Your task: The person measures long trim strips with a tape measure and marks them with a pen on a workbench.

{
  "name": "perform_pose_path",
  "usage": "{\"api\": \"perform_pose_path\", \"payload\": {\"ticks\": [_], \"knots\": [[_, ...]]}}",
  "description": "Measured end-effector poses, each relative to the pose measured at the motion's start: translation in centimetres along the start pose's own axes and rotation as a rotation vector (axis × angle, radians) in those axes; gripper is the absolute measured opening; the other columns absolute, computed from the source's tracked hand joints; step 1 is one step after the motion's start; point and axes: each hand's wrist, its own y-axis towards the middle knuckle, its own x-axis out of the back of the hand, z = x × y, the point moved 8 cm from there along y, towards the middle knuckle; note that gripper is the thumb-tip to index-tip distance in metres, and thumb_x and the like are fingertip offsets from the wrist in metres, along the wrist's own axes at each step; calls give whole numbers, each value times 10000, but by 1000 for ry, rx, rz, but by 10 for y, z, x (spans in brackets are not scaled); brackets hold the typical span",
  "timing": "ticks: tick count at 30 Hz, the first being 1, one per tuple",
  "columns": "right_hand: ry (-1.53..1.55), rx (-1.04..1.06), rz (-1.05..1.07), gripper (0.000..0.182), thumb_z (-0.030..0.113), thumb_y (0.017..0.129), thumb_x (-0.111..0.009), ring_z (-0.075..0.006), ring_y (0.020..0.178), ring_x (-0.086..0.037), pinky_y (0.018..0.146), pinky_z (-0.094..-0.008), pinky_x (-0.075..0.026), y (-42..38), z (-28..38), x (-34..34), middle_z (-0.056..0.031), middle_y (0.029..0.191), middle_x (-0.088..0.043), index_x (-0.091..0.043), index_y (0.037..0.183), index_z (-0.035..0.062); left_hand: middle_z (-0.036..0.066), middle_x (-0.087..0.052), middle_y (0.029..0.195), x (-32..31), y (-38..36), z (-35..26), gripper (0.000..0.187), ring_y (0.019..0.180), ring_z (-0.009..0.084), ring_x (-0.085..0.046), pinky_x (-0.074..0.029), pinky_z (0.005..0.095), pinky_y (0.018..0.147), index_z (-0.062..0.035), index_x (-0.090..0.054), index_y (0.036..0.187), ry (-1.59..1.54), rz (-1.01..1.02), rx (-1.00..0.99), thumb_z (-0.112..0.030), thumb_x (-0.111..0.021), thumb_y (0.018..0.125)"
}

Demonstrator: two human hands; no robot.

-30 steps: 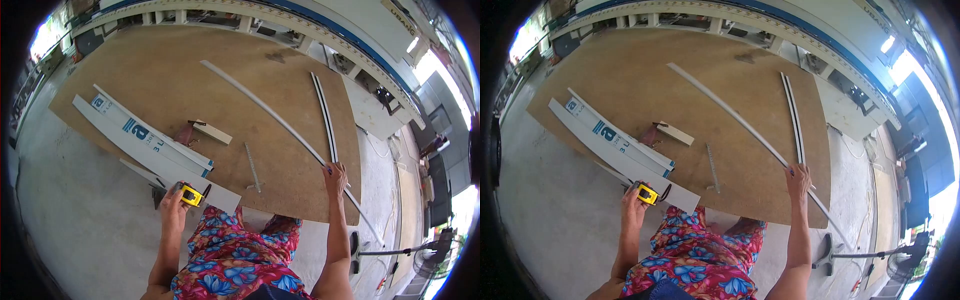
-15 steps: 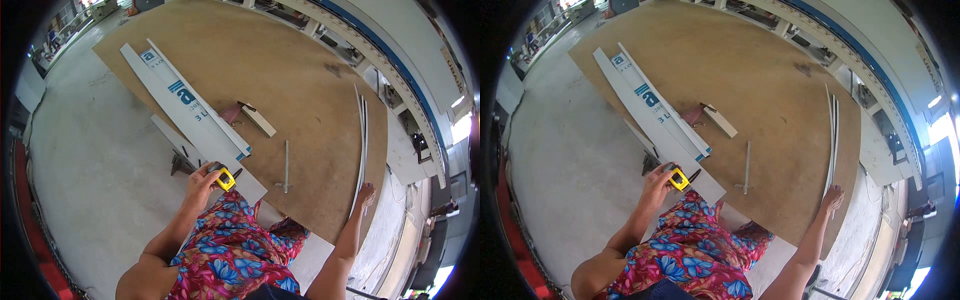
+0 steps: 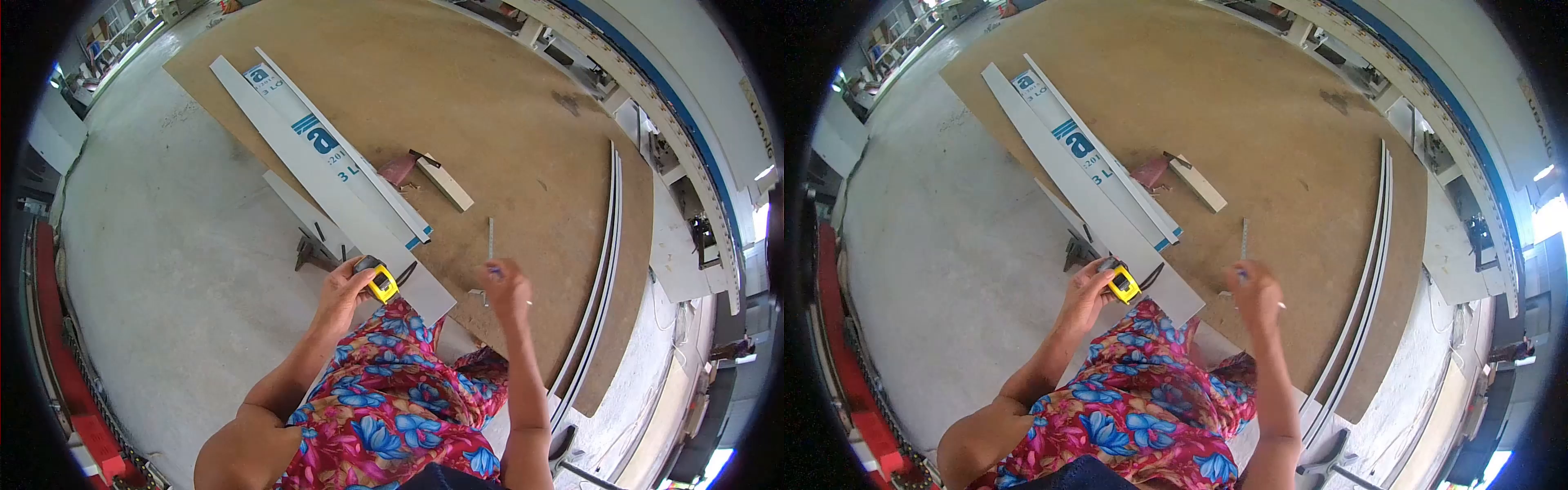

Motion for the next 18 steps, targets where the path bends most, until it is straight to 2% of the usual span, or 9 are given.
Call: {"api": "perform_pose_path", "payload": {"ticks": [2,5,8,11,12,15,18], "knots": [[-151,182,64,373,315,686,-731,-270,868,-587,718,-363,-476,-13,49,-34,-100,913,-611,-630,962,83,89,-601,962,4,-1,-2,433,836,142,-603,-520,301,717,-5,-501,1138,-22,2,-13,-243,-643,806],[-155,228,138,604,354,605,-778,-284,937,-524,759,-386,-445,-25,104,-58,-104,983,-552,-560,1092,71,94,-600,973,17,0,-6,434,863,156,-598,-516,313,729,-8,-496,1145,-28,-33,-42,-256,-630,815],[-229,183,205,768,338,561,-798,-295,978,-476,798,-398,-414,-34,114,-77,-117,1044,-491,-468,1187,40,112,-594,999,36,0,-20,425,898,182,-590,-508,337,755,-7,-499,1134,-58,-99,-41,-279,-607,825],[-309,134,232,807,334,558,-794,-300,988,-462,821,-412,-390,-35,104,-90,-129,1056,-483,-435,1210,22,136,-586,1031,59,1,-28,410,921,210,-584,-499,357,777,-9,-505,1109,-134,-150,-36,-295,-592,829],[-283,120,273,769,319,556,-786,-303,991,-465,834,-410,-389,-33,102,-92,-138,1042,-489,-461,1178,3,144,-583,1043,66,3,-29,405,927,218,-582,-496,362,783,-10,-507,1100,-164,-156,-38,-299,-588,829],[-256,175,208,703,305,558,-768,-303,993,-466,849,-412,-388,-29,109,-80,-138,1040,-495,-498,1135,7,158,-584,1051,82,7,-36,387,929,230,-583,-492,364,790,-21,-515,1077,-193,-214,-91,-306,-593,826],[-243,122,243,646,289,561,-750,-304,1004,-468,866,-412,-386,-16,122,-46,-140,1039,-502,-525,1096,7,149,-592,1061,97,10,-35,391,934,218,-583,-491,359,792,-39,-514,1081,-193,-240,-81,-330,-579,828]]}}
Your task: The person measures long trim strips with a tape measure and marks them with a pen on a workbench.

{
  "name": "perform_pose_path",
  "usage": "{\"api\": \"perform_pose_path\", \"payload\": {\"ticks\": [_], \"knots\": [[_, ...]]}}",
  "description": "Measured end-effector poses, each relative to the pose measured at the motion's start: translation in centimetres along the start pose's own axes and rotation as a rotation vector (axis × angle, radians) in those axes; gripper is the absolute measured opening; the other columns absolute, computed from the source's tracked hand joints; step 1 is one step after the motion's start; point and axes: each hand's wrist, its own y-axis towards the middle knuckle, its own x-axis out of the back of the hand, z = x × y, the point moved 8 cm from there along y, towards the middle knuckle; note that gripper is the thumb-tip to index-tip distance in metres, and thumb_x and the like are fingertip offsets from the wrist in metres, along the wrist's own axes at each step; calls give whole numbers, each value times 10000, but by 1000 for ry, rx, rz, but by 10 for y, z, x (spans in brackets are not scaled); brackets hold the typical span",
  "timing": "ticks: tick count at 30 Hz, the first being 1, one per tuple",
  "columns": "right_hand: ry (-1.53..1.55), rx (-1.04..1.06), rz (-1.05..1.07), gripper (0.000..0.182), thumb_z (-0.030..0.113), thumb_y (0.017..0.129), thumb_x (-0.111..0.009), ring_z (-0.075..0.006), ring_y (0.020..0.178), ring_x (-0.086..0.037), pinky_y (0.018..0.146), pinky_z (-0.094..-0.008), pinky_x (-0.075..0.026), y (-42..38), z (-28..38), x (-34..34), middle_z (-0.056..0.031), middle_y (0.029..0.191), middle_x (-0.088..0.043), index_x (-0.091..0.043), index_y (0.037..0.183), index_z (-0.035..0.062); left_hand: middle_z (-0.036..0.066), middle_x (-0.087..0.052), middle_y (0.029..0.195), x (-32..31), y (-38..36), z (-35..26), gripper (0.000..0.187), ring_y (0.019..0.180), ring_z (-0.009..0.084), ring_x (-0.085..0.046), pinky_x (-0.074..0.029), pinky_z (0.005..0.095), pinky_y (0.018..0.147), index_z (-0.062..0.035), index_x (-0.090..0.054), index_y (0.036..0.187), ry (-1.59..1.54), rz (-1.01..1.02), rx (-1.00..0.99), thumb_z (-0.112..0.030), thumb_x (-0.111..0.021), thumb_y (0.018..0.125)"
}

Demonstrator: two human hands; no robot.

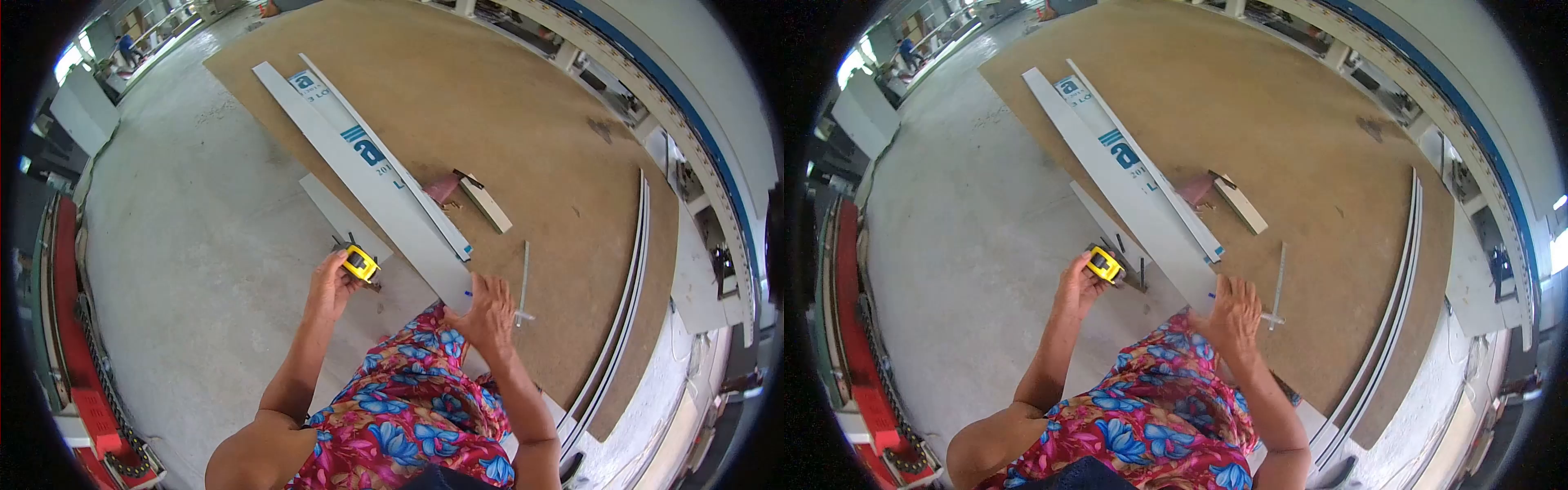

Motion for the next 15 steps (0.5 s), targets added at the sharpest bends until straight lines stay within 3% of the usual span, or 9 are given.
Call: {"api": "perform_pose_path", "payload": {"ticks": [3,4,7,15], "knots": [[-29,1,-20,636,289,559,-746,-310,1012,-471,869,-415,-389,-4,-19,42,-141,1050,-508,-531,1092,14,146,-594,1070,-2,5,5,376,908,216,-585,-490,350,776,-49,-507,1083,-57,44,35,-327,-564,836],[-78,62,-115,624,271,555,-735,-322,1012,-477,878,-409,-392,-8,-29,60,-148,1051,-519,-536,1087,13,150,-594,1067,-6,4,4,370,904,219,-585,-489,350,774,-50,-506,1081,-67,55,50,-322,-563,837],[-143,-3,-27,629,257,545,-716,-325,1047,-461,900,-415,-382,-22,-72,102,-151,1084,-512,-534,1102,25,169,-592,1055,-21,-1,9,343,911,226,-576,-481,354,784,-48,-508,1070,-91,67,76,-291,-570,836],[-269,-417,14,622,63,568,-673,-306,1092,-465,918,-405,-382,-134,-238,153,-144,1144,-510,-514,1170,52,173,-581,1075,-56,-3,34,343,945,222,-554,-467,355,792,-45,-534,1054,-39,163,164,-299,-585,829]]}}
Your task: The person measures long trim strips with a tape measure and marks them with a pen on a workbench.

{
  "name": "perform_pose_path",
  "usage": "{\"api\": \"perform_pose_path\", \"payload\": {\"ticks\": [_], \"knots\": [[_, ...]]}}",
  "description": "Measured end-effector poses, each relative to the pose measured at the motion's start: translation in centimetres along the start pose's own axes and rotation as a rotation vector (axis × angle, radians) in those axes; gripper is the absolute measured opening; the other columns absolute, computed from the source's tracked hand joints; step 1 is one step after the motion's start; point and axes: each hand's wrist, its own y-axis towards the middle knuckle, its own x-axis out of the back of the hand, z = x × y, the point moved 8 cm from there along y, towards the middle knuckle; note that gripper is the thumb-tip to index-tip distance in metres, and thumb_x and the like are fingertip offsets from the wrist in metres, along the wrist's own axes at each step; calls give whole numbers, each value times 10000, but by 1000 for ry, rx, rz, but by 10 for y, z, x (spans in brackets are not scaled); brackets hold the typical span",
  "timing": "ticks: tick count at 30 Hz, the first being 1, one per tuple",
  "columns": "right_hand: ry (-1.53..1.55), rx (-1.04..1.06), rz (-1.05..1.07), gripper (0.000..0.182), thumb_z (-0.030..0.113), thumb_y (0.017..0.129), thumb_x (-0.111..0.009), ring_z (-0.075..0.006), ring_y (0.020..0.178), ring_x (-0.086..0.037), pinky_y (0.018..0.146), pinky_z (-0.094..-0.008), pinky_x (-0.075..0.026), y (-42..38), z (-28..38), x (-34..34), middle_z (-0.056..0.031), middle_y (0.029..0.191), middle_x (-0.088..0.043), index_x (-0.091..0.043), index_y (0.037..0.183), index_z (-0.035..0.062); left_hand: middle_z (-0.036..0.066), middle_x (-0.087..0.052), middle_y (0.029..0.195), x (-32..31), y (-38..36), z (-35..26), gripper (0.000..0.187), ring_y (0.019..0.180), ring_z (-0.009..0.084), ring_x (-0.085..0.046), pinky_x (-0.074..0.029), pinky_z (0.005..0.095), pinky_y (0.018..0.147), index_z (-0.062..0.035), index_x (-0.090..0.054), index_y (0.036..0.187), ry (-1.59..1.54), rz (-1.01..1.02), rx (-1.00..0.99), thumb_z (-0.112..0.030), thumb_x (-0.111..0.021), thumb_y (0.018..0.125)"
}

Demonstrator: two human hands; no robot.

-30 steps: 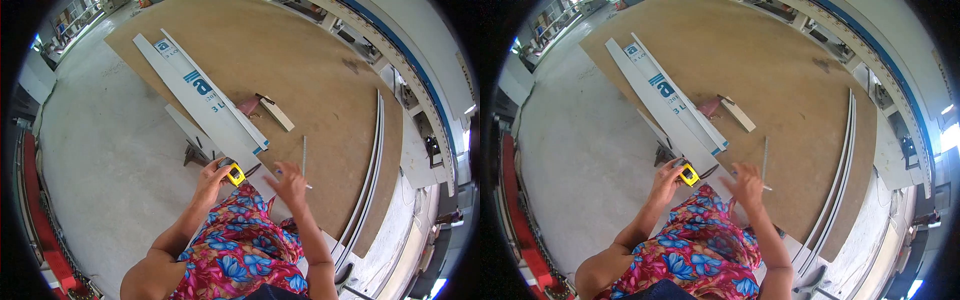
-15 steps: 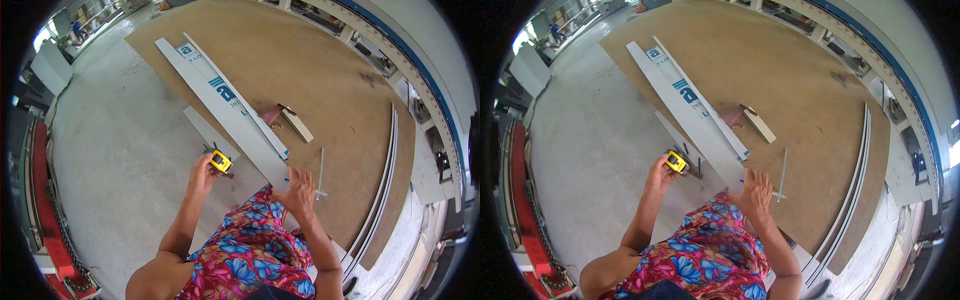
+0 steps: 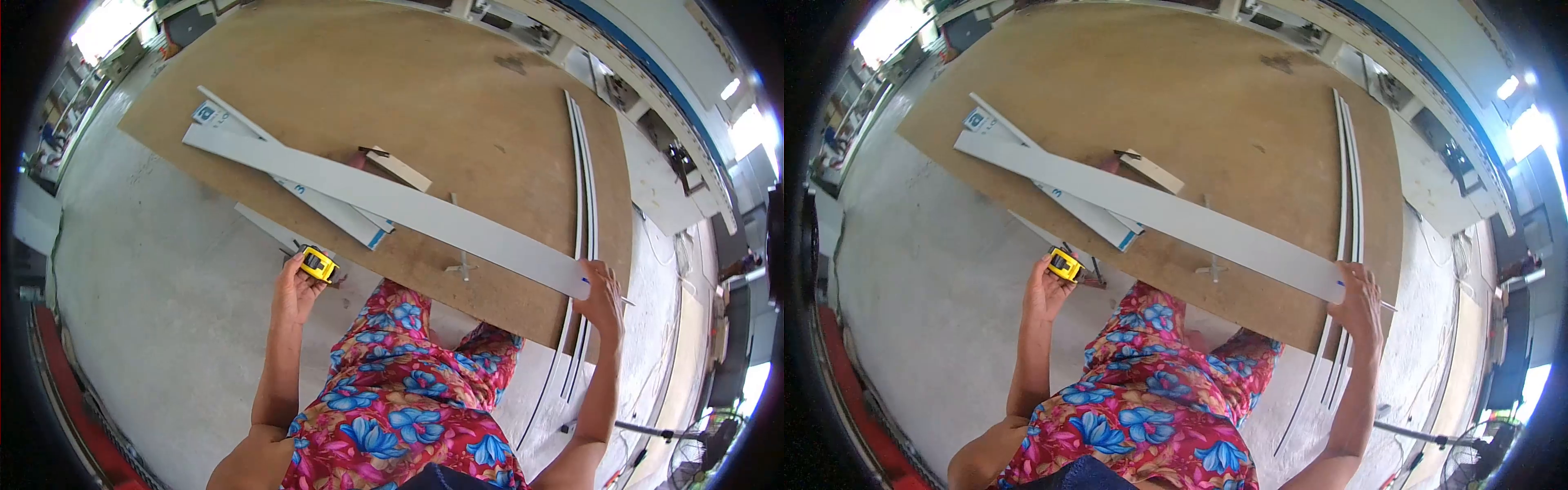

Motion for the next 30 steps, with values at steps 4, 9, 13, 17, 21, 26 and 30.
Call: {"api": "perform_pose_path", "payload": {"ticks": [4,9,13,17,21,26,30], "knots": [[2,-213,-35,632,-18,596,-633,-307,1134,-445,920,-413,-389,-33,-115,-31,-131,1205,-478,-502,1203,100,162,-575,1093,-24,0,14,370,945,216,-551,-457,339,790,-48,-529,1089,60,80,39,-312,-577,834],[-46,-430,-68,639,-52,651,-569,-304,1197,-405,924,-408,-400,-71,-189,-68,-115,1298,-407,-458,1249,142,158,-562,1117,-53,-3,37,395,967,209,-542,-450,331,807,-47,-516,1138,121,186,111,-311,-561,848],[-43,-436,-117,714,-66,597,-623,-307,1178,-428,927,-381,-414,-81,-219,-95,-118,1290,-423,-459,1252,166,155,-555,1130,-75,-10,50,403,966,211,-544,-459,339,812,-48,-509,1153,200,280,153,-309,-558,850],[-20,-471,-30,733,-49,596,-639,-302,1203,-406,958,-374,-393,-80,-216,-100,-108,1322,-401,-452,1269,171,146,-565,1127,-85,-9,62,404,955,207,-550,-466,333,779,-55,-508,1153,266,287,171,-314,-562,848],[-29,-460,-1,754,-27,583,-654,-302,1227,-378,981,-368,-374,-74,-222,-107,-121,1328,-394,-446,1283,161,136,-574,1119,-80,2,70,397,954,203,-554,-463,317,761,-71,-517,1145,319,261,193,-326,-566,844],[56,-563,-51,720,93,609,-689,-310,1210,-399,994,-366,-362,-85,-221,-98,-171,1307,-403,-448,1286,134,158,-584,1090,-94,-3,71,383,950,218,-562,-469,335,796,-55,-525,1098,280,289,209,-323,-590,832],[162,-601,-114,687,184,623,-725,-338,1204,-403,957,-384,-401,-98,-216,-94,-211,1301,-397,-480,1263,141,163,-557,1135,-114,-10,68,425,989,222,-549,-460,337,828,-50,-507,1155,275,332,212,-324,-582,838]]}}
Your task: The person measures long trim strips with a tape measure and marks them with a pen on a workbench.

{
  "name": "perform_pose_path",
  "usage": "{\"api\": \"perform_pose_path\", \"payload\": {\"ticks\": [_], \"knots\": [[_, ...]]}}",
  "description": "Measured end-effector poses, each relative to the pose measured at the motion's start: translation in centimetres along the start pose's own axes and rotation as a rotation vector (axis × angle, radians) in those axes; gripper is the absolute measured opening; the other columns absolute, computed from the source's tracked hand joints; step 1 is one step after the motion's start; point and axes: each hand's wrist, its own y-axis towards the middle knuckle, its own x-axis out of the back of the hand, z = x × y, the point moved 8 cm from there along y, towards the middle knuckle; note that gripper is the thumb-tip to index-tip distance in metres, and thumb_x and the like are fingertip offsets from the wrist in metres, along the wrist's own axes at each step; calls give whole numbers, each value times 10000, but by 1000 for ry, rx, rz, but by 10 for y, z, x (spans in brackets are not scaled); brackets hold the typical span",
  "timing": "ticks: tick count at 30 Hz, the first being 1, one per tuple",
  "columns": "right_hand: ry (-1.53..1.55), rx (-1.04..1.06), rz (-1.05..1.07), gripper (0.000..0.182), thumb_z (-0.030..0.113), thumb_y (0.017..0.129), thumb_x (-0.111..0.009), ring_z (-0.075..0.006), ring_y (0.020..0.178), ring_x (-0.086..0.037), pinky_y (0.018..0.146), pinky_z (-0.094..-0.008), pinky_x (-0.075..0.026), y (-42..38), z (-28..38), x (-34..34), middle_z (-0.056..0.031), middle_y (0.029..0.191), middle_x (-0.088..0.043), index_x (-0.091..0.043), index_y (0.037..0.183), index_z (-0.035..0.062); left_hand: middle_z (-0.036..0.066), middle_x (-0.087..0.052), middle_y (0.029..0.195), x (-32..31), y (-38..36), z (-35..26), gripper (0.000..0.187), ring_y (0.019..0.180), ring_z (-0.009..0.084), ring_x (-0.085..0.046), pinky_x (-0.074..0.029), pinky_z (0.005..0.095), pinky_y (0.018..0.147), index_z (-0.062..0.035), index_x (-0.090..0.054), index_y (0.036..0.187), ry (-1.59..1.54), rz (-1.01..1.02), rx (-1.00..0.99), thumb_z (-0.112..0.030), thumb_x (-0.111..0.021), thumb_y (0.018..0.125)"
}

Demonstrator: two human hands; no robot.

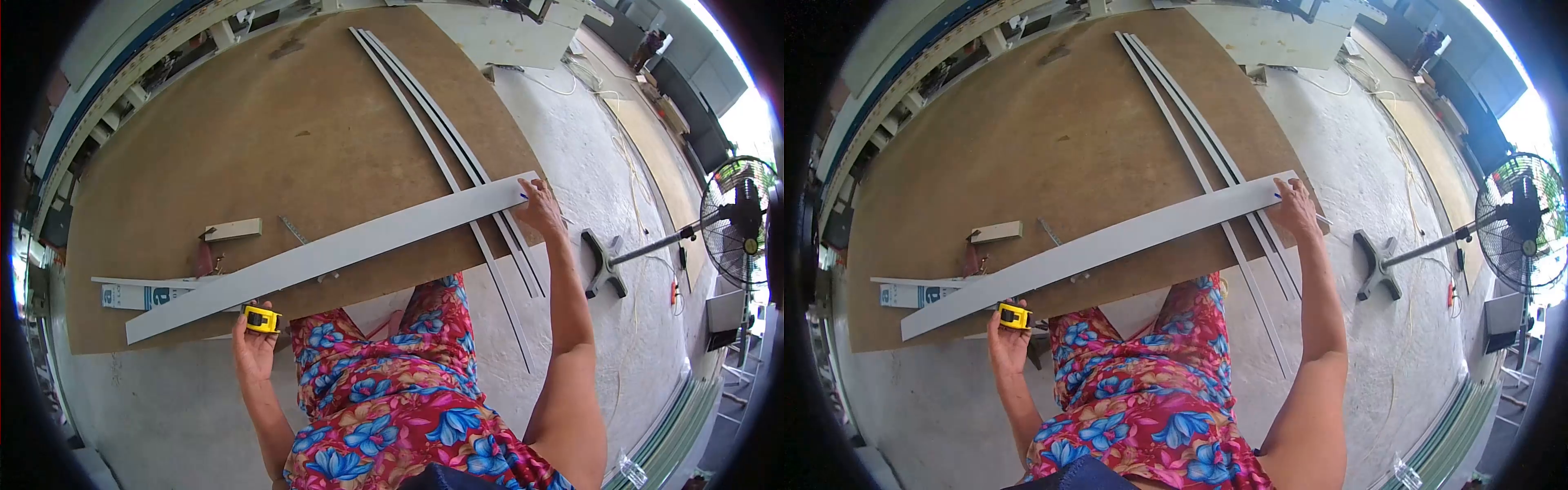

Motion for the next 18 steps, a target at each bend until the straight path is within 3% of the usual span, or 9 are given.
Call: {"api": "perform_pose_path", "payload": {"ticks": [4,5,7,10,12,14,18], "knots": [[229,-84,-83,528,180,671,-689,-293,1108,-498,902,-378,-429,-26,31,26,-164,1242,-472,-548,1172,89,173,-531,1168,-25,3,4,443,1057,248,-524,-448,358,865,-43,-494,1178,-64,134,62,-317,-585,842],[278,-11,-167,383,147,705,-657,-266,957,-579,824,-352,-459,-34,49,31,-140,1100,-568,-600,1075,66,176,-526,1174,-29,5,6,445,1075,256,-517,-444,366,877,-42,-490,1183,-80,171,83,-315,-585,844],[444,76,-100,306,128,727,-640,-221,849,-598,759,-316,-471,-58,101,42,-122,987,-609,-617,1022,48,202,-475,1250,-49,4,9,446,1102,270,-496,-451,370,852,-50,-479,1208,-28,182,48,-311,-567,858],[834,220,62,192,106,755,-631,-120,686,-573,639,-258,-463,-91,174,32,-83,785,-641,-638,921,10,183,-520,1181,-88,-1,9,354,1060,263,-533,-494,385,833,-72,-509,1146,34,241,12,-241,-594,847],[946,265,208,195,135,760,-657,-86,689,-553,628,-252,-461,-113,219,23,-76,768,-645,-640,895,-6,180,-528,1159,-104,-3,13,367,1052,255,-542,-502,374,829,-73,-476,1144,77,295,-21,-188,-621,828],[953,333,316,187,120,774,-649,-53,683,-509,612,-215,-431,-133,255,17,-15,752,-610,-634,907,-10,188,-521,1164,-117,-8,19,389,1058,251,-538,-495,376,848,-77,-447,1144,106,299,-57,-143,-636,810],[1070,309,483,180,118,794,-647,-69,699,-535,629,-229,-447,-147,287,2,-34,753,-624,-634,902,-26,207,-501,1183,-130,-17,23,432,1061,251,-537,-478,385,881,-88,-406,1142,160,319,-113,-83,-651,785]]}}
